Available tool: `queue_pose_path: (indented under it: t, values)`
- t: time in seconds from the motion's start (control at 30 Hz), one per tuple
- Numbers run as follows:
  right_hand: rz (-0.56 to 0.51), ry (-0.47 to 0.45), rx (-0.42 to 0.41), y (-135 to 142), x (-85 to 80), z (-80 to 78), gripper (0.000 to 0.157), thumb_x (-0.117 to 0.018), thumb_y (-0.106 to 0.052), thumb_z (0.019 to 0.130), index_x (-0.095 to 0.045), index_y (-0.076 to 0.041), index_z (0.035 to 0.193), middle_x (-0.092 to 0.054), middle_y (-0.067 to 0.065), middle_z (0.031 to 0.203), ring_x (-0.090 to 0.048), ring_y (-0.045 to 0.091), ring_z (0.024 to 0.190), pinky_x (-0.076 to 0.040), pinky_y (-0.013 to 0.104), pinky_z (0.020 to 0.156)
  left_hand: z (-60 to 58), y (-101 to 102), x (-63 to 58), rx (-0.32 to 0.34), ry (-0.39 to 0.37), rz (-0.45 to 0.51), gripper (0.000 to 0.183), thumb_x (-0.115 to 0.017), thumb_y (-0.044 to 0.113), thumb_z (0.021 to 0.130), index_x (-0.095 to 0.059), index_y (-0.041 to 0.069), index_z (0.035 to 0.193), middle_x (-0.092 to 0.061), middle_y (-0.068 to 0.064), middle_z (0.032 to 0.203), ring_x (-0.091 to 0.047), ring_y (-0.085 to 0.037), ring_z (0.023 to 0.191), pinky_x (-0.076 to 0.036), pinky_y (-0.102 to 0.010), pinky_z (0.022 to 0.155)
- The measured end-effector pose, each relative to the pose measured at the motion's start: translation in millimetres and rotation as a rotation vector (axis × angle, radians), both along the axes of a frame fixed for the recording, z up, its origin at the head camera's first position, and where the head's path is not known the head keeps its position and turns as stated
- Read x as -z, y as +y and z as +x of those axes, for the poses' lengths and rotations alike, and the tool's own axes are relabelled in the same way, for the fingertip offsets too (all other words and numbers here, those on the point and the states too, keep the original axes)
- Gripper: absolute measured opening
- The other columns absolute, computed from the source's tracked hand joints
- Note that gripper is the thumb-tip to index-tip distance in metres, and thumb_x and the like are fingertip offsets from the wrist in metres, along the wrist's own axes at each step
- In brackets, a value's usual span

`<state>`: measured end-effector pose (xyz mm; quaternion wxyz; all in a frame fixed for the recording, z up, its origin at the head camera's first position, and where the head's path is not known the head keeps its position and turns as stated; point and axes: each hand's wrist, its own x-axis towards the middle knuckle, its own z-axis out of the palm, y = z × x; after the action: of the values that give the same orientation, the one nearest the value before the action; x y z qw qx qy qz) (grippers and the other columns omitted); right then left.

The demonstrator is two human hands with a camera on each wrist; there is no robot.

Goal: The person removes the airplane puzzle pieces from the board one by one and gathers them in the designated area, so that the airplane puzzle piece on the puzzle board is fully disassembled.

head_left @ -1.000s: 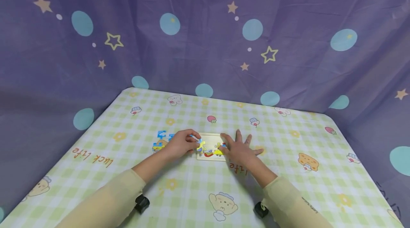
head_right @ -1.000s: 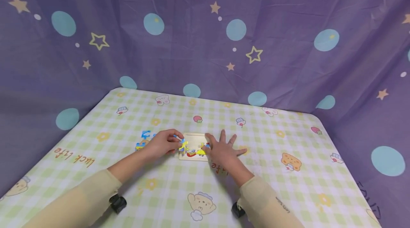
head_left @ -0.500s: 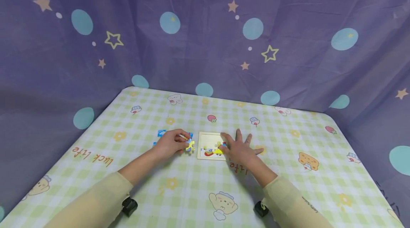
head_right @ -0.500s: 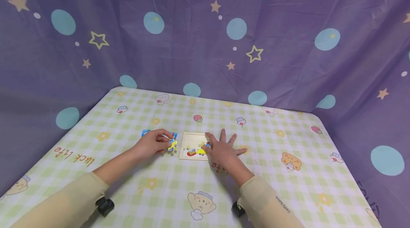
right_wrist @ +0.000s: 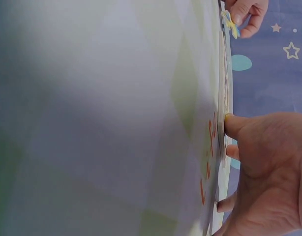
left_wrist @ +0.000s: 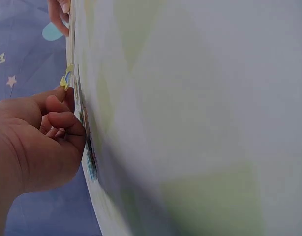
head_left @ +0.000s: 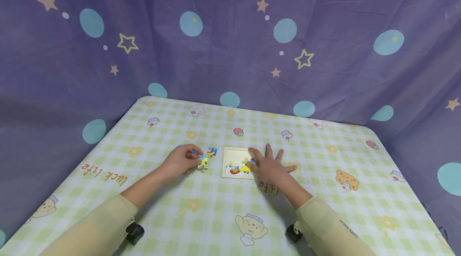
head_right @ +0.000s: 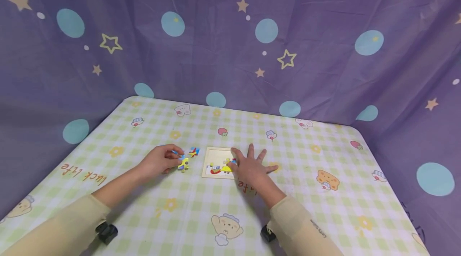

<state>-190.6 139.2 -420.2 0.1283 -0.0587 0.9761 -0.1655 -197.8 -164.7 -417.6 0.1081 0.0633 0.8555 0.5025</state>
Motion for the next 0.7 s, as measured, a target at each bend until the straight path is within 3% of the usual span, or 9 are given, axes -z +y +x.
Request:
queue_pose_path:
  t: [0.3, 0.57, 0.7]
  values:
    - [0.007, 0.005, 0.003, 0, 2.0, -0.8, 0.061, -0.047, -0.054, 0.104, -0.027, -0.038, 0.159, 0.000, 0.021, 0.167, 0.007, 0.062, 0.143, -0.004, 0.094, 0.083, 1.4, -12, 0.4, -0.010, -0.001, 0.011, 0.023, -0.066, 0.001, 0.096, -0.063, -0.002, 0.118, -0.066, -0.012, 0.090, -0.052, -0.018, 0.058, -0.047, -0.031, 0.055]
    - [0.014, 0.001, 0.007, -1, 1.5, -0.8, 0.061, -0.047, -0.055, 0.103, -0.026, -0.039, 0.159, 0.000, 0.020, 0.167, 0.007, 0.062, 0.143, -0.004, 0.094, 0.084, -1.3, -20, 2.3, -0.019, 0.098, -0.162, 0.017, -0.071, 0.007, 0.093, -0.070, 0.005, 0.111, -0.068, -0.004, 0.093, -0.061, -0.018, 0.080, -0.050, -0.033, 0.069]
    - [0.017, 0.002, 0.007, 0, 1.5, -0.8, 0.062, -0.047, -0.055, 0.103, -0.026, -0.039, 0.159, 0.000, 0.020, 0.167, 0.007, 0.061, 0.143, -0.005, 0.094, 0.084, -1.9, -20, 2.9, -0.015, 0.113, -0.191, 0.015, -0.072, 0.007, 0.093, -0.071, 0.007, 0.108, -0.067, -0.003, 0.092, -0.060, -0.019, 0.084, -0.048, -0.034, 0.075]
